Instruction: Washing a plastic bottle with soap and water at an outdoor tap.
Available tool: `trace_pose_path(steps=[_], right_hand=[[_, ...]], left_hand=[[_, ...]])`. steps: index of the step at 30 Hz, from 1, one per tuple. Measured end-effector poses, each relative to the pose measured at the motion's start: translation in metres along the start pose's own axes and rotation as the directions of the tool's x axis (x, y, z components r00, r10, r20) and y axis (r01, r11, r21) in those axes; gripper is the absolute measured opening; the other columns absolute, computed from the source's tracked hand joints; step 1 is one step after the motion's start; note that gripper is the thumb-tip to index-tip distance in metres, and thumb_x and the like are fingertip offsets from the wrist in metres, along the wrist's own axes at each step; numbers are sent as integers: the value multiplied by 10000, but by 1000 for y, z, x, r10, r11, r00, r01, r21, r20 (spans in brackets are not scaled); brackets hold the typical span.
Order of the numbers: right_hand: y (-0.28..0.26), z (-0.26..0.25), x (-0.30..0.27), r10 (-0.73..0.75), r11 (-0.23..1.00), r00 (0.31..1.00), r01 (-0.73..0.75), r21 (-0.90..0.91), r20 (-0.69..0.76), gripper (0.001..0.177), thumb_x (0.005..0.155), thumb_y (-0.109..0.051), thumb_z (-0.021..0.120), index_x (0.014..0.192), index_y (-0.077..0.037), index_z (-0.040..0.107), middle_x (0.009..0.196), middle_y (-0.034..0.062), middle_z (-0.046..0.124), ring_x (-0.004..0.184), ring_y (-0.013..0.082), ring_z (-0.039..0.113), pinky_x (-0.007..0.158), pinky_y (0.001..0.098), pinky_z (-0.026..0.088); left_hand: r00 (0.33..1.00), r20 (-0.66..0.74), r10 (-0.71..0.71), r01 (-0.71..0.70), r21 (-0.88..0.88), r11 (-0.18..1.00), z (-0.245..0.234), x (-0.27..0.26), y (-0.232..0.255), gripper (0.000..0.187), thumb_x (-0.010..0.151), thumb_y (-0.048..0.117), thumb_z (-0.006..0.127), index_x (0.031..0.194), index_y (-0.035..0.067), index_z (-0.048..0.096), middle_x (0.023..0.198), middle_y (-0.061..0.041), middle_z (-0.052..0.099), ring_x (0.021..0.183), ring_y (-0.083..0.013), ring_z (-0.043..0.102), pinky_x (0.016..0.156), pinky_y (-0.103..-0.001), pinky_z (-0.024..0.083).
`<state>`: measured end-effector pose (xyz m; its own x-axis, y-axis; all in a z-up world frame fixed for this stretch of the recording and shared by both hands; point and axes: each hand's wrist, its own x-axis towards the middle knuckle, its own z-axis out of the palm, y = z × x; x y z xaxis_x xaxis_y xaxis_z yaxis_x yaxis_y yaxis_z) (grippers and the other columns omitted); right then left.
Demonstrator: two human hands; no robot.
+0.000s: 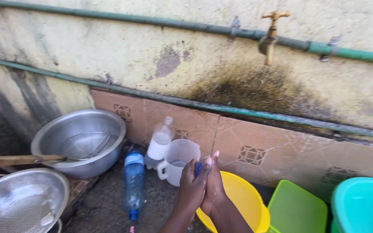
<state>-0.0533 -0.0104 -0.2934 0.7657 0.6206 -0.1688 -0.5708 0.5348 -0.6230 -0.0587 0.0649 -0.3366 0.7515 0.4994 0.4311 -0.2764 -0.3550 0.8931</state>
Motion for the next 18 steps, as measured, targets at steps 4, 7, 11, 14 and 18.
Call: trace_pose_path(steps=[4, 7, 11, 14, 18], right_hand=[[80, 16, 5, 228, 973, 967, -225, 44, -110, 881, 875, -812, 296, 1343, -127, 593, 1234, 111, 675, 1142, 258, 633, 1004, 448, 503], [129, 19, 12, 400, 916, 910, -392, -91, 105, 967, 878, -821, 233, 1384, -79, 591, 1282, 106, 695, 1217, 244, 620, 1077, 416, 453], [152, 23, 26, 348, 877, 921, -253, -408, 177, 591, 1013, -483, 411, 1425, -99, 593, 1375, 29, 697, 1319, 171, 610, 1133, 335, 423], [158, 8, 46, 166, 901, 982, -189, -391, -92, 394, 953, -173, 582, 1322, -37, 607, 1281, 98, 716, 1221, 192, 664, 1026, 420, 569], [160, -17, 74, -16, 854, 989, -64, -516, -148, 432, 908, -63, 591, 1337, -21, 627, 1296, 111, 697, 1173, 198, 654, 964, 371, 547]], left_hand=[[872, -119, -475, 449, -192, 873, -73, -29, -33, 429, 922, 321, 666, 1163, -31, 705, 1030, -208, 755, 942, -262, 703, 836, -379, 547], [740, -323, -590, 573, -157, 804, -127, -38, -67, 359, 960, 249, 605, 1163, -24, 720, 926, -148, 750, 803, -209, 690, 736, -339, 528], [622, -374, -688, 542, -430, 723, -177, -43, -129, 297, 1013, 120, 529, 1191, -37, 706, 863, -178, 683, 661, -194, 606, 595, -327, 476], [589, -386, -710, 544, -460, 702, -192, -30, -103, 228, 966, 50, 586, 1170, -20, 661, 876, -143, 744, 694, -176, 664, 596, -282, 501], [602, -359, -713, 596, -392, 701, -185, -2, -77, 245, 897, -6, 660, 1140, -18, 686, 948, -113, 711, 740, -204, 717, 605, -306, 604]])
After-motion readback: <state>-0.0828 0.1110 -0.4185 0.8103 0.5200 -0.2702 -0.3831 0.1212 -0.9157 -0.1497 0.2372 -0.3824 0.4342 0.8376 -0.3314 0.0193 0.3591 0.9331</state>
